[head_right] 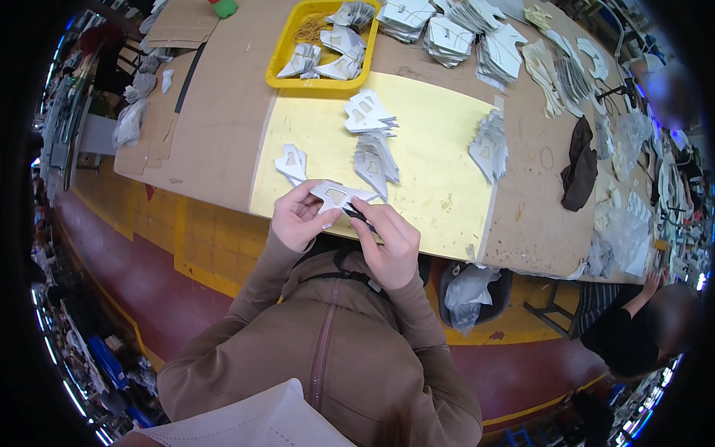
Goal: The person sits at a workbench in a factory and repeatedly picks up small white fabric pieces. Using a small cutting tool, they trim the edges of each piece and place the finished items into a yellow bin. The process is repeated for multiple pieces throughout the clip.
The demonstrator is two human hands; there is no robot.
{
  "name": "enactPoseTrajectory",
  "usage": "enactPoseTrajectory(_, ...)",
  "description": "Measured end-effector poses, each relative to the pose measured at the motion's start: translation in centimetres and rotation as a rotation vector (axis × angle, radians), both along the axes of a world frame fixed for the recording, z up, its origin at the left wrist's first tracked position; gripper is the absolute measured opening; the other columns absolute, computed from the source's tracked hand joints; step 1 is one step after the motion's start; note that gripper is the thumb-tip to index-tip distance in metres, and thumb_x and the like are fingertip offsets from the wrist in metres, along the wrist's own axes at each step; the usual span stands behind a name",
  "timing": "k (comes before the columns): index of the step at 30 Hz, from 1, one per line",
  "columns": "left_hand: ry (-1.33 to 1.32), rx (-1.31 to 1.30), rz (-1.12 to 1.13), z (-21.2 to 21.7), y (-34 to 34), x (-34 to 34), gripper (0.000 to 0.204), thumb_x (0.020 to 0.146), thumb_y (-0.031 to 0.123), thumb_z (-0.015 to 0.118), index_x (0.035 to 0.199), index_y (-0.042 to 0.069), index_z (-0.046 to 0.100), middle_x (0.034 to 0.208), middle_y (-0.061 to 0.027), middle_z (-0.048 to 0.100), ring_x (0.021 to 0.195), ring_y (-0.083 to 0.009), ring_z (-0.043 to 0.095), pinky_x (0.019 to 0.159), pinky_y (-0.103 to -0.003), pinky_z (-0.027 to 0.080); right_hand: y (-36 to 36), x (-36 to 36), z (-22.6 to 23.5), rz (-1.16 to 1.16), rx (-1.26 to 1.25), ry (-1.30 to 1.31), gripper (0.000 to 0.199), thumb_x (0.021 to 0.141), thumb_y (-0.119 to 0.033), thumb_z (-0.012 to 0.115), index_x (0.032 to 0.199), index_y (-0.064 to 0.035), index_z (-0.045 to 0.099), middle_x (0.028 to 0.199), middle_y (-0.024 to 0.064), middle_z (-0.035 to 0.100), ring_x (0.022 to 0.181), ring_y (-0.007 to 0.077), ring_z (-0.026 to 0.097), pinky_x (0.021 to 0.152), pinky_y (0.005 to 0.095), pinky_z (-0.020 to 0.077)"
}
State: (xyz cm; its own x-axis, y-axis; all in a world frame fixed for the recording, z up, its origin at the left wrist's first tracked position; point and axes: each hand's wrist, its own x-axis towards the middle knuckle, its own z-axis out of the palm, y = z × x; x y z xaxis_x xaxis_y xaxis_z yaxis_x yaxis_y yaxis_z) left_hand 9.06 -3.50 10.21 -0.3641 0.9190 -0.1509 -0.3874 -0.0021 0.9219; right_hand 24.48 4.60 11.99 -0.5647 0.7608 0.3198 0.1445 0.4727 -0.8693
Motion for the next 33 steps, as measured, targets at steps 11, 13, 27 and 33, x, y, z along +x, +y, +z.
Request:
enactPoseTrajectory(11,0.266,0.034,-0.051,0.8,0.3,-0.6,0.045,0.085,-0.007,0.067,0.126,-0.009,0.051,0.118,-0.0138,0.062,0.108,-0.0170,0.060,0.095,-0.030,0.048,0.3,-0.4,0.1,-0.004,-0.022,-0.040,0.027,0.081,0.002,0.071,0.108,0.0023,0.069,0.087,0.0155,0.068,0.074,0.0254,0.067,0.065,0.0315,0.0526)
enactPoseTrajectory(13,0.310,0.027,-0.052,1.1,0.3,-0.5,0.043,0.085,-0.006,0.067,0.126,-0.008,0.053,0.116,-0.0132,0.063,0.106,-0.0163,0.061,0.094,-0.029,0.049,0.2,-0.5,0.2,-0.017,-0.036,-0.038,0.026,0.081,0.002,0.071,0.107,0.0027,0.069,0.087,0.0153,0.068,0.074,0.0248,0.067,0.064,0.0311,0.0523)
enactPoseTrajectory(27,0.023,0.007,-0.139,0.4,0.3,-0.8,0.024,0.089,-0.008,0.060,0.113,-0.008,0.062,0.113,-0.0130,0.065,0.100,-0.0156,0.062,0.090,-0.029,0.049,0.4,-0.3,-0.6,-0.129,0.256,0.032,0.027,0.071,0.001,0.079,0.096,-0.0020,0.072,0.082,0.0107,0.070,0.072,0.0255,0.067,0.063,0.0326,0.0507)
enactPoseTrajectory(33,0.209,-0.033,-0.161,0.5,0.4,-1.0,0.016,0.086,-0.007,0.068,0.101,-0.009,0.066,0.099,-0.0123,0.069,0.094,-0.0151,0.063,0.086,-0.029,0.051,0.7,-0.4,-1.0,-0.070,0.335,0.031,0.025,0.070,0.000,0.079,0.094,-0.0026,0.072,0.081,0.0097,0.070,0.070,0.0243,0.067,0.061,0.0327,0.0497)
